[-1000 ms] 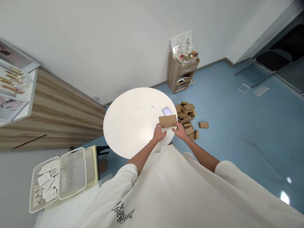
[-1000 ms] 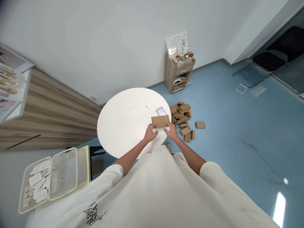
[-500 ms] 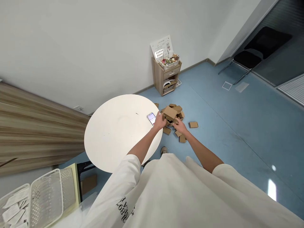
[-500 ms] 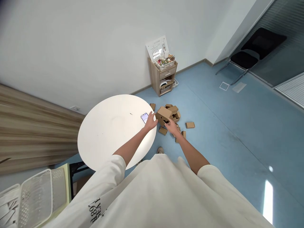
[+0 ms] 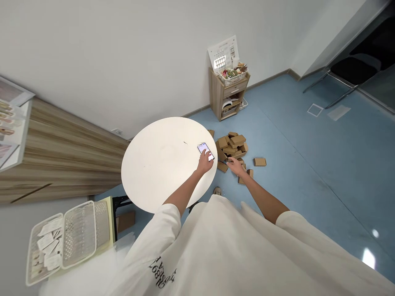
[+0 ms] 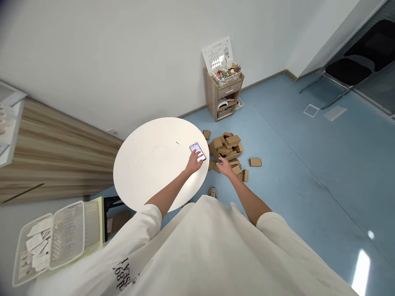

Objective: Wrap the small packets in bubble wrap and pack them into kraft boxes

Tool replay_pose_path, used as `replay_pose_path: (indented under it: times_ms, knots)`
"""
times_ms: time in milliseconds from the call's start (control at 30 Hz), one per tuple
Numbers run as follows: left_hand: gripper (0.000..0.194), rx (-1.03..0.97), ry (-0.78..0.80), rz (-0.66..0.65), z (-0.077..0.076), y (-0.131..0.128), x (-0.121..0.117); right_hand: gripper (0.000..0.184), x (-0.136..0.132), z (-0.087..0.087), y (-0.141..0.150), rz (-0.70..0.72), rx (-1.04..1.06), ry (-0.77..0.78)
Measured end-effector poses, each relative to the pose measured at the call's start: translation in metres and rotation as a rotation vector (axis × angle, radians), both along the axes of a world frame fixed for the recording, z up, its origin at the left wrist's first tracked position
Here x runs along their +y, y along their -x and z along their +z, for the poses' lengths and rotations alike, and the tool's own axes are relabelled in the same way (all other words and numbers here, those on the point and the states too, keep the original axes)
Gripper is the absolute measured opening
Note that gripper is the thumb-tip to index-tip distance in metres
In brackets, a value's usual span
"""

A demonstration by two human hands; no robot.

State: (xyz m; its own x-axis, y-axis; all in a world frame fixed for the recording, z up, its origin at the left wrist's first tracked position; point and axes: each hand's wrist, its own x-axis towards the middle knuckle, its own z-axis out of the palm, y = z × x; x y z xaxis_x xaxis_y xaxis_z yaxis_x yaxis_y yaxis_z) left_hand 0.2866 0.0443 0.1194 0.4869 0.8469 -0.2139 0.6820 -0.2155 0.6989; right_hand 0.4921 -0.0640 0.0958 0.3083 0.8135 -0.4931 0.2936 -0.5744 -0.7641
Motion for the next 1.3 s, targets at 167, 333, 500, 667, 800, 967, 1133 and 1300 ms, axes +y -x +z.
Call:
replay_pose_path:
  times_ms: [167, 333, 500, 667, 800, 967, 1133, 1300]
  knots:
    - [0.054, 0.024, 0.007, 0.080, -0.001, 0.027, -0.011, 0.059, 0.009, -0.007, 0.014, 0.092, 0.009, -0.004]
    - [0.055, 0.052, 0.025, 0.202, 0.000, 0.069, -0.027, 0.060, 0.027, -0.013, 0.043, 0.196, 0.013, -0.001]
    - [0.054, 0.056, 0.043, 0.335, 0.002, 0.120, -0.041, 0.058, 0.046, -0.011, 0.088, 0.323, 0.020, -0.043]
    - [0.054, 0.034, 0.035, 0.462, 0.005, 0.178, -0.061, 0.056, 0.062, -0.003, 0.148, 0.465, 0.017, -0.036]
    - [0.054, 0.014, 0.030, 0.574, 0.006, 0.235, -0.084, 0.054, 0.067, 0.006, 0.210, 0.589, 0.003, -0.045]
    - [0.054, -0.016, 0.039, 0.695, 0.004, 0.317, -0.114, 0.052, 0.063, 0.025, 0.303, 0.715, -0.034, -0.050]
    - [0.053, -0.040, 0.011, 0.762, -0.001, 0.406, -0.139, 0.050, 0.049, 0.037, 0.404, 0.789, -0.057, -0.051]
    - [0.054, -0.054, 0.013, 0.805, -0.006, 0.499, -0.164, 0.050, 0.031, 0.036, 0.507, 0.870, -0.080, -0.059]
